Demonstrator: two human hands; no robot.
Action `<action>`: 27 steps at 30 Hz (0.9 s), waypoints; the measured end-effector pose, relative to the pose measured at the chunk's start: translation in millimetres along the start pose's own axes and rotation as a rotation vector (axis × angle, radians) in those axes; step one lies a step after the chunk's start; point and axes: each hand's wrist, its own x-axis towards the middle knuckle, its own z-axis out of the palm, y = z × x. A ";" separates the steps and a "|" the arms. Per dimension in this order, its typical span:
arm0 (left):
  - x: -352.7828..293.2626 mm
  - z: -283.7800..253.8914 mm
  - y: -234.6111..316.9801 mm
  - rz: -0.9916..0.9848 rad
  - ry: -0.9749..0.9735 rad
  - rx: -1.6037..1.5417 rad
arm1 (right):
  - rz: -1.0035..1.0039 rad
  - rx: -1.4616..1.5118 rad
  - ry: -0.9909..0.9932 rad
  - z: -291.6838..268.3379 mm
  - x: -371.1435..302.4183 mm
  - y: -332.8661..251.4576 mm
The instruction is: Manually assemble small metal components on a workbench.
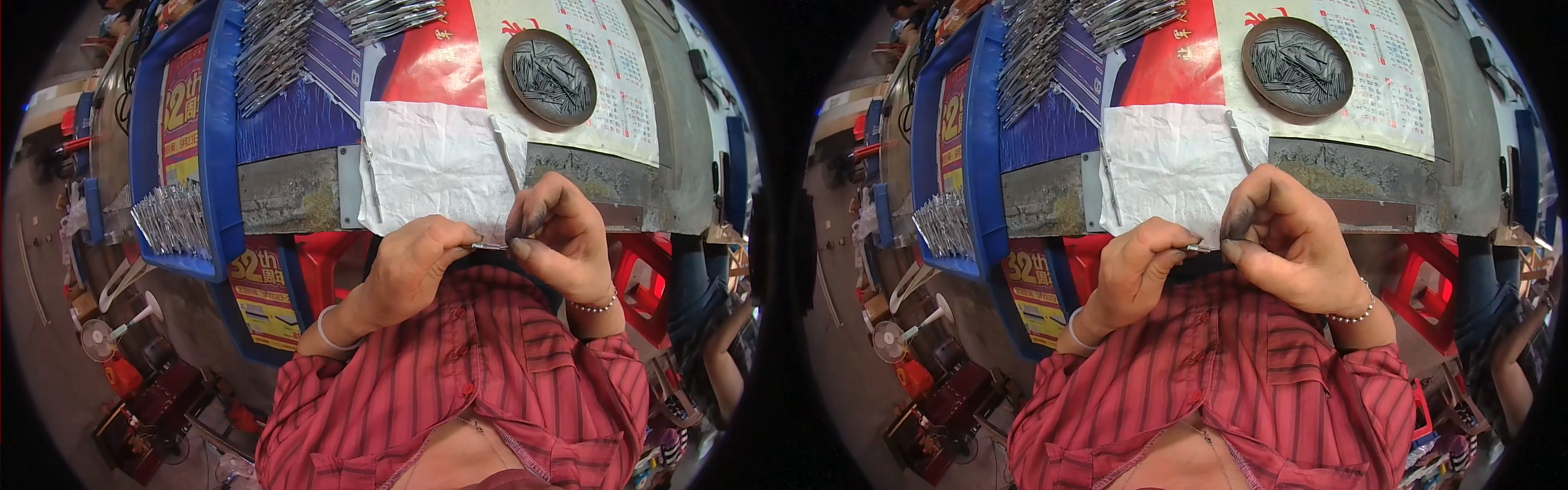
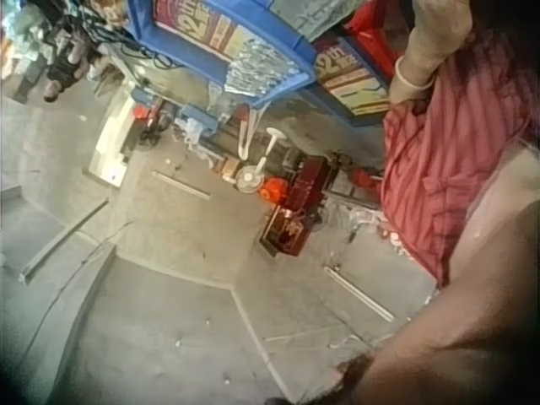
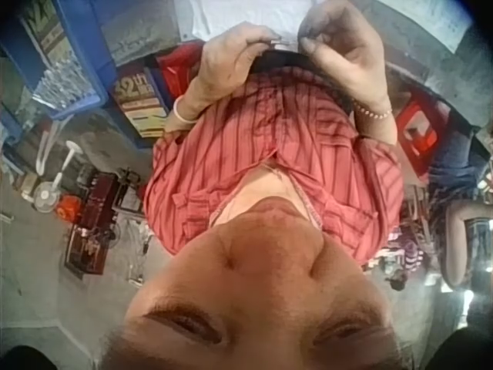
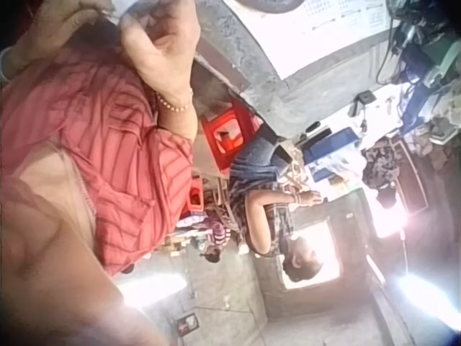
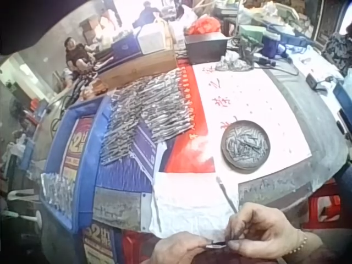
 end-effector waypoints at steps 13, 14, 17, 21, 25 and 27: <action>-8.5 -5.2 -2.1 0.267 -0.018 0.444 | -0.132 -0.576 -0.036 5.4 -11.3 3.2; -7.8 -5.6 -1.4 0.265 -0.017 0.444 | -0.130 -0.575 -0.037 5.5 -11.6 3.5; -8.2 -7.2 1.5 0.340 -0.013 0.580 | -0.138 -0.609 -0.040 4.4 -15.1 3.6; -9.3 -8.4 2.1 0.375 0.040 0.543 | 0.064 -0.030 0.054 10.4 -17.7 1.5; -11.3 -7.8 3.8 0.338 0.057 0.504 | -0.005 0.117 0.041 7.5 -19.3 12.9; -10.7 -6.5 4.6 0.350 0.060 0.503 | -0.025 0.128 0.066 9.1 -20.5 18.4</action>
